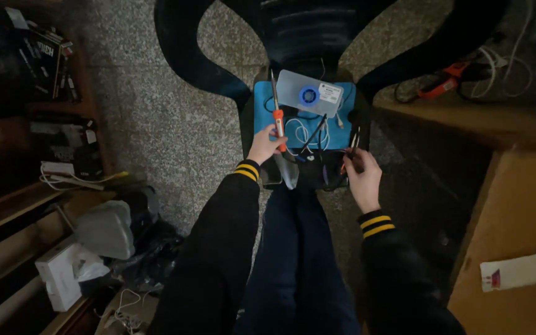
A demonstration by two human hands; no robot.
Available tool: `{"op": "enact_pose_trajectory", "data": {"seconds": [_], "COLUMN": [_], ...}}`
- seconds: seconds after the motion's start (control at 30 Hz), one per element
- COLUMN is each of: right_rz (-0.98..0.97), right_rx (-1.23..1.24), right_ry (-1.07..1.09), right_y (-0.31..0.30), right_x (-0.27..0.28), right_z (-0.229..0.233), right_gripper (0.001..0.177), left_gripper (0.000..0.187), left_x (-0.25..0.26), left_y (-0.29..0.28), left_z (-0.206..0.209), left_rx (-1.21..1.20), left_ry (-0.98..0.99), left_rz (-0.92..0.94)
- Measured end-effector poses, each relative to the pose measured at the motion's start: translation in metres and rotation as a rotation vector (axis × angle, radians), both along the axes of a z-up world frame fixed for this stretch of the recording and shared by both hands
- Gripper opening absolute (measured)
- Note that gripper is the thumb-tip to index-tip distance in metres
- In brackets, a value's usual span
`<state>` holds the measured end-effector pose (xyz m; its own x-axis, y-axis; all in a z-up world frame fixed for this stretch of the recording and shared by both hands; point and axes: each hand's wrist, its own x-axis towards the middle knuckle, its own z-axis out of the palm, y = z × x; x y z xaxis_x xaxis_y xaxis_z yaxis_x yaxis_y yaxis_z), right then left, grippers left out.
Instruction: Inspecting and repairing mobile phone parts and computer components.
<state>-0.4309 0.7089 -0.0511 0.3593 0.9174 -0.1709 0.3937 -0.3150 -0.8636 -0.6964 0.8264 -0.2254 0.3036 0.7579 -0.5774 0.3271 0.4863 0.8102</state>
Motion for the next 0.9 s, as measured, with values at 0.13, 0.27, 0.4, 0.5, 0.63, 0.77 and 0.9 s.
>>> {"op": "enact_pose_trajectory", "data": {"seconds": [0.13,0.27,0.4,0.5,0.63,0.77,0.9], "right_rz": [0.027,0.075,0.050,0.016,0.010,0.003,0.074], "right_rx": [-0.081,-0.203,-0.144,-0.118,-0.110,-0.171,-0.162], "right_ry": [0.128,0.070,0.312,0.475,0.533,0.607,0.607], "right_y": [0.006,0.011,0.018,0.019,0.025,0.042,0.053], "right_x": [0.003,-0.005,-0.018,-0.024,-0.029,-0.037,-0.041], "right_z": [-0.010,-0.008,-0.022,-0.040,-0.064,-0.055,-0.057], "right_gripper": [0.022,0.023,0.023,0.028,0.036,0.049,0.055], "left_gripper": [0.043,0.041,0.031,0.030,0.022,0.024,0.031], "left_x": [-0.004,-0.002,-0.008,-0.004,-0.005,-0.008,-0.021], "left_y": [0.005,-0.006,-0.017,-0.014,-0.008,-0.002,-0.015], "left_z": [-0.015,-0.030,-0.089,-0.083,-0.065,-0.064,-0.152], "left_rx": [0.037,-0.025,0.237,0.173,0.155,0.246,-0.379], "left_ry": [0.013,0.002,0.084,0.015,0.121,0.111,-0.507], "left_rz": [0.027,0.110,0.103,0.153,0.012,-0.057,0.561]}}
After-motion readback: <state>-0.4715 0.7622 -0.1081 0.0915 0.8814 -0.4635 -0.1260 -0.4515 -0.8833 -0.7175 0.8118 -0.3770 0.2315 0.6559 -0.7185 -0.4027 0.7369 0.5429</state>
